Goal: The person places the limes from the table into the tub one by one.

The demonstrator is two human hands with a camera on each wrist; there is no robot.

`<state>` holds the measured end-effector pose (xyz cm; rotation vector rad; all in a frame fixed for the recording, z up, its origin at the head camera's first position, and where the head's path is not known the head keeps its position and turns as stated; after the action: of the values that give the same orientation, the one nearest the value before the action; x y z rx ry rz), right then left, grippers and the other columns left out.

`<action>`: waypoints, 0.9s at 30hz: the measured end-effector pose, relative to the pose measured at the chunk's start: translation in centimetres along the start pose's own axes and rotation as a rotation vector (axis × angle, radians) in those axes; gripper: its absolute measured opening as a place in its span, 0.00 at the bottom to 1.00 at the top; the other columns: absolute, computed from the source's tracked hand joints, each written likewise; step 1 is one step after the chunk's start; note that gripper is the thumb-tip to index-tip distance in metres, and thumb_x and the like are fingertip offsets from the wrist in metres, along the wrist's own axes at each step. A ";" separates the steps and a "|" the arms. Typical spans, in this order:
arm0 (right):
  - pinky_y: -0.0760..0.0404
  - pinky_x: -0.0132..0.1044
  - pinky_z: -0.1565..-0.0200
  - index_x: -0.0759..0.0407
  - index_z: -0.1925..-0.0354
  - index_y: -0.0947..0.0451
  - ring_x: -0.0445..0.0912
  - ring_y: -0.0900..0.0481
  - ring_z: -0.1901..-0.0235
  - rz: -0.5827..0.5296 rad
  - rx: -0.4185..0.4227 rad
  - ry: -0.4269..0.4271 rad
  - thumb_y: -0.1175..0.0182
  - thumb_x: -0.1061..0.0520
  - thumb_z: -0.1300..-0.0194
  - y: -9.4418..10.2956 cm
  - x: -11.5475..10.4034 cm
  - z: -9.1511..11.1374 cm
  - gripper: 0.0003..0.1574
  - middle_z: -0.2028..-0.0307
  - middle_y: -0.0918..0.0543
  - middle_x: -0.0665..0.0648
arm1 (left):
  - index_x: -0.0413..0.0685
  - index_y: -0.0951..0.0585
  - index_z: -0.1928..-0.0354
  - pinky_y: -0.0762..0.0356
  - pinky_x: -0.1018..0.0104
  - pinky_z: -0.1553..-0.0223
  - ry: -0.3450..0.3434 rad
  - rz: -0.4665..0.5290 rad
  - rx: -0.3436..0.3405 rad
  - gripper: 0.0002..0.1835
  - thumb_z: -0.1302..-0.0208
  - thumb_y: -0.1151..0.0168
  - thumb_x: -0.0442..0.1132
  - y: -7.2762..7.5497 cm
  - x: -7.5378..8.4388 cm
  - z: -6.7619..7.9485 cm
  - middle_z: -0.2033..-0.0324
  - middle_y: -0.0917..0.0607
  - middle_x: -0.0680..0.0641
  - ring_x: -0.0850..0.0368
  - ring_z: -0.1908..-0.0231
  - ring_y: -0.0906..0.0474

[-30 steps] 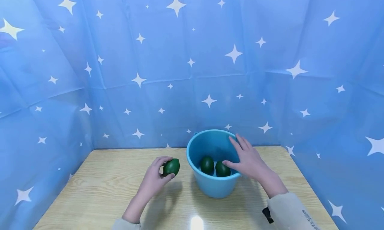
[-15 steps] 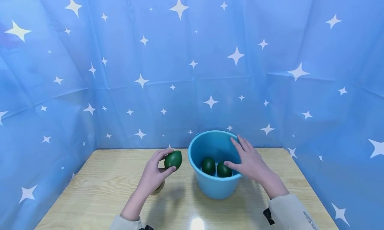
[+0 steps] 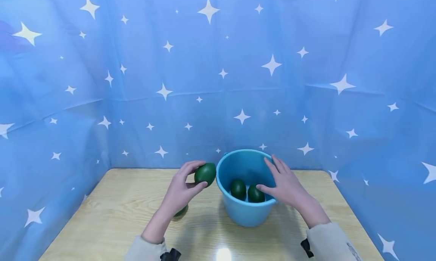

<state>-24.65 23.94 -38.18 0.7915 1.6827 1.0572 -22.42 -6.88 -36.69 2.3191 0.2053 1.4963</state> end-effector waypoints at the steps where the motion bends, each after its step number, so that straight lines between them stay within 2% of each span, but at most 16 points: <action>1: 0.40 0.80 0.39 0.63 0.23 0.49 0.76 0.51 0.29 0.001 0.000 -0.004 0.35 0.34 0.39 0.0 0.1 0.1 0.61 0.25 0.50 0.74 | 0.53 0.24 0.36 0.13 0.60 0.53 -0.007 0.010 -0.015 0.26 0.36 0.32 0.35 -0.3 0.3 -0.2 0.37 0.26 0.47 0.48 0.39 0.25; 7: 0.38 0.81 0.42 0.64 0.23 0.49 0.76 0.50 0.30 0.011 -0.003 -0.025 0.35 0.34 0.39 -0.3 0.9 0.7 0.61 0.25 0.49 0.75 | 0.52 0.26 0.34 0.13 0.58 0.51 -0.039 0.020 -0.104 0.26 0.34 0.34 0.36 -2.5 1.6 -1.1 0.36 0.26 0.48 0.50 0.39 0.26; 12: 0.38 0.80 0.42 0.64 0.23 0.49 0.76 0.50 0.30 0.008 -0.013 -0.020 0.35 0.33 0.39 -0.8 1.0 0.7 0.61 0.25 0.49 0.75 | 0.54 0.26 0.34 0.14 0.61 0.51 -0.039 -0.020 -0.130 0.26 0.33 0.34 0.38 -3.8 2.3 -1.3 0.35 0.27 0.48 0.49 0.38 0.25; 17: 0.36 0.80 0.43 0.64 0.23 0.49 0.77 0.49 0.30 0.008 -0.012 -0.012 0.35 0.33 0.39 -1.1 0.9 0.5 0.61 0.25 0.49 0.75 | 0.56 0.27 0.33 0.14 0.63 0.51 -0.054 -0.097 -0.147 0.27 0.33 0.35 0.40 -4.6 2.8 -1.4 0.34 0.27 0.49 0.49 0.39 0.25; 23: 0.39 0.81 0.41 0.64 0.23 0.49 0.77 0.49 0.30 0.007 -0.010 -0.004 0.36 0.33 0.38 -0.6 0.6 0.2 0.61 0.25 0.49 0.75 | 0.57 0.27 0.33 0.19 0.66 0.43 -0.132 -0.231 -0.154 0.27 0.33 0.35 0.42 -5.6 3.6 -1.8 0.34 0.27 0.52 0.53 0.37 0.25; 27: 0.39 0.80 0.41 0.64 0.23 0.49 0.77 0.49 0.30 0.013 -0.002 0.011 0.35 0.34 0.38 -0.3 0.2 -0.3 0.61 0.25 0.49 0.75 | 0.58 0.28 0.32 0.20 0.66 0.41 -0.153 -0.292 -0.156 0.28 0.33 0.35 0.43 -6.0 4.0 -2.1 0.33 0.27 0.54 0.56 0.37 0.25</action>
<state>-24.97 23.88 -38.45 0.7972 1.6881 1.0737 -22.14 0.34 -34.85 2.1592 0.3550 1.1469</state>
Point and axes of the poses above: each hand's wrist, its own z-axis away from the middle knuckle, its own y-axis out of the back of the hand, x = y × z, the point moved 3 cm from there along -z, towards the middle knuckle
